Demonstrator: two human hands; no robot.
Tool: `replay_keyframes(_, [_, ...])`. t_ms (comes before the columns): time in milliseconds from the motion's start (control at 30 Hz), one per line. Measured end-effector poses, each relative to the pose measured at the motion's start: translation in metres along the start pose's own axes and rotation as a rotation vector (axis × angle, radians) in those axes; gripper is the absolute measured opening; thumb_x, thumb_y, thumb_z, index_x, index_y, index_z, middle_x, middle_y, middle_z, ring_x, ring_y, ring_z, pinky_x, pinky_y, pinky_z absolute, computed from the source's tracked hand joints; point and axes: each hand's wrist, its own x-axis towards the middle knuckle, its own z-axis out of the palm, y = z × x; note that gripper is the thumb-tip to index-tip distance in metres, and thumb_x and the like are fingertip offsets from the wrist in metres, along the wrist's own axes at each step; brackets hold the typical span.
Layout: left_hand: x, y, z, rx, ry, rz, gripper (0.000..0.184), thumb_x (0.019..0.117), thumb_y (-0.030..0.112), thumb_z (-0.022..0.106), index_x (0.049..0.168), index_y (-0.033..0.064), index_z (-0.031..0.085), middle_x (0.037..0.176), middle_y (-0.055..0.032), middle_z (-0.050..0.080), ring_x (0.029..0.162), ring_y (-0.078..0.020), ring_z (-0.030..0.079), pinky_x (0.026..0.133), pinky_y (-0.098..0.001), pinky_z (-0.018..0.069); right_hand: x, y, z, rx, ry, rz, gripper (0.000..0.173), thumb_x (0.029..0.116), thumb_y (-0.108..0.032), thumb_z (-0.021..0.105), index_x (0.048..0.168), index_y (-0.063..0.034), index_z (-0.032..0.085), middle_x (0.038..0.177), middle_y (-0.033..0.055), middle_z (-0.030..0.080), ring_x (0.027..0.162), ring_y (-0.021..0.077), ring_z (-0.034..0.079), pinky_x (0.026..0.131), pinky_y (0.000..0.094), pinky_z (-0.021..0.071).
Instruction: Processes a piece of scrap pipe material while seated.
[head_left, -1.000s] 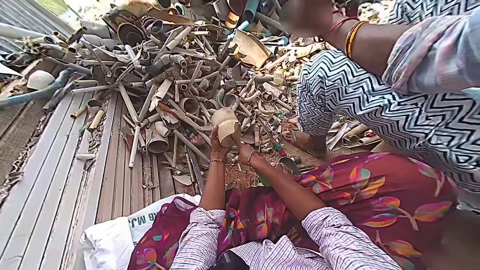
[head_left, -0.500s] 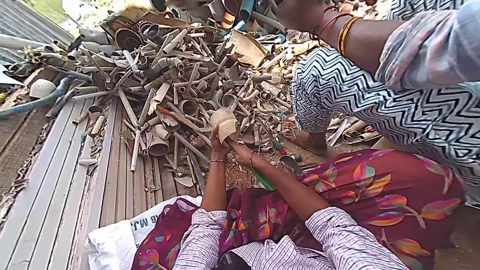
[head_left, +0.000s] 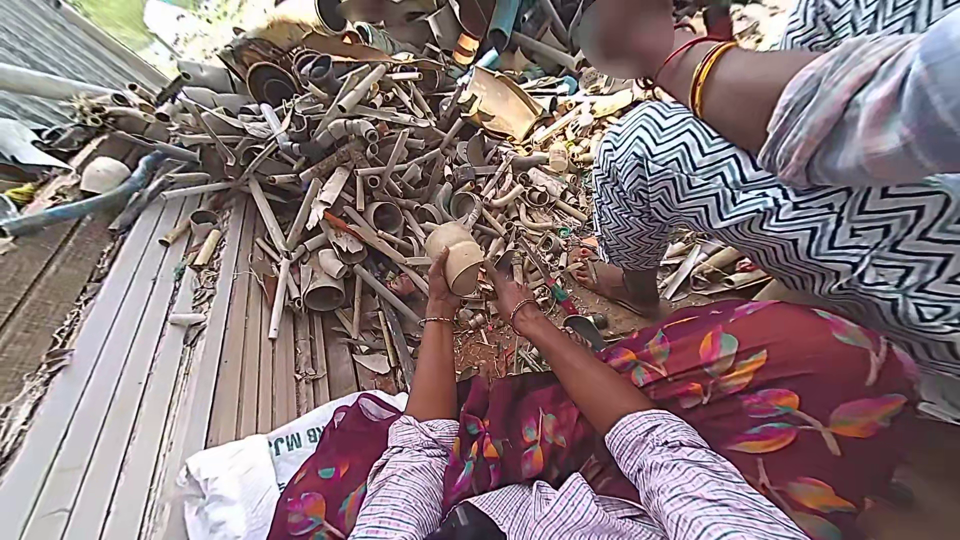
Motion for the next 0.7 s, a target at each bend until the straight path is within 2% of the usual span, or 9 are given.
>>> replay_keyframes(100, [-0.002,-0.001,0.004,0.046,0.010,-0.021,0.023,0.1085,0.027,0.042,0.122,0.0127,0.054,0.100,-0.0036,0.067,0.087,-0.0128,0.068,0.078,-0.0330,0.0594,-0.005,-0.005,0.002,-0.051,-0.082,0.001,0.085,0.0999,0.001,0.054,0.167,-0.0268,0.010,0.129,0.0319,0.063,0.119,0.0510,0.061,0.099,0.0637,0.0466])
replay_keyframes(200, [0.002,0.002,0.002,0.117,0.062,-0.034,0.028,0.1080,0.028,0.047,0.128,0.0110,0.054,0.106,-0.0052,0.065,0.092,-0.0132,0.066,0.082,-0.0333,0.0572,-0.010,-0.014,0.001,0.016,-0.251,-0.147,0.084,0.0979,0.002,0.055,0.167,-0.0200,0.011,0.133,0.0328,0.059,0.122,0.0475,0.059,0.103,0.0594,0.0440])
replay_keyframes(267, [0.004,0.003,-0.002,0.114,0.095,-0.068,0.031,0.1079,0.031,0.047,0.132,0.0116,0.052,0.111,-0.0062,0.064,0.097,-0.0152,0.064,0.085,-0.0359,0.0561,-0.010,-0.012,0.001,-0.006,-0.228,-0.114,0.081,0.0993,0.000,0.055,0.166,-0.0207,0.014,0.134,0.0312,0.059,0.124,0.0472,0.058,0.104,0.0599,0.0436])
replay_keyframes(367, [0.002,0.004,0.005,0.206,0.184,-0.133,0.035,0.1058,0.033,0.053,0.134,0.0115,0.052,0.110,-0.0077,0.064,0.093,-0.0163,0.065,0.081,-0.0363,0.0565,-0.002,0.000,0.002,-0.120,-0.095,0.011,0.083,0.1005,-0.002,0.055,0.167,-0.0300,0.012,0.130,0.0299,0.063,0.120,0.0494,0.061,0.098,0.0627,0.0465])
replay_keyframes(433, [0.003,-0.001,0.006,0.276,0.247,-0.161,0.048,0.1015,0.030,0.062,0.142,0.0081,0.047,0.119,-0.0145,0.063,0.099,-0.0223,0.064,0.085,-0.0406,0.0552,-0.007,-0.002,0.001,-0.153,-0.137,0.017,0.083,0.1001,-0.001,0.055,0.166,-0.0282,0.014,0.133,0.0307,0.061,0.121,0.0497,0.061,0.100,0.0624,0.0466])
replay_keyframes(500, [0.005,-0.004,0.006,0.311,0.271,-0.164,0.061,0.0984,0.027,0.067,0.149,0.0059,0.040,0.127,-0.0191,0.060,0.106,-0.0269,0.063,0.089,-0.0442,0.0543,-0.011,-0.008,-0.001,-0.106,-0.266,-0.050,0.079,0.1003,0.000,0.053,0.166,-0.0227,0.015,0.139,0.0310,0.057,0.128,0.0478,0.056,0.106,0.0608,0.0429])
replay_keyframes(533, [0.006,-0.004,0.005,0.320,0.284,-0.166,0.062,0.0979,0.028,0.068,0.149,0.0052,0.041,0.128,-0.0195,0.061,0.107,-0.0274,0.063,0.090,-0.0453,0.0543,-0.012,-0.010,-0.001,-0.076,-0.302,-0.078,0.079,0.1008,-0.001,0.053,0.166,-0.0215,0.015,0.141,0.0316,0.055,0.130,0.0476,0.055,0.107,0.0602,0.0417])
replay_keyframes(600, [0.006,-0.003,0.005,0.347,0.309,-0.190,0.057,0.0982,0.032,0.068,0.143,0.0038,0.047,0.122,-0.0181,0.063,0.103,-0.0256,0.064,0.088,-0.0447,0.0547,-0.009,-0.006,0.002,-0.071,-0.254,-0.057,0.078,0.0991,-0.001,0.056,0.165,-0.0231,0.020,0.138,0.0312,0.057,0.128,0.0484,0.056,0.105,0.0619,0.0430])
replay_keyframes(700, [0.000,-0.003,0.012,0.393,0.320,-0.208,0.052,0.0980,0.032,0.067,0.139,0.0047,0.050,0.116,-0.0162,0.063,0.095,-0.0232,0.064,0.082,-0.0414,0.0550,-0.006,-0.001,0.005,-0.124,-0.179,0.060,0.080,0.1005,-0.001,0.053,0.166,-0.0266,0.016,0.138,0.0314,0.057,0.128,0.0492,0.057,0.105,0.0614,0.0438])
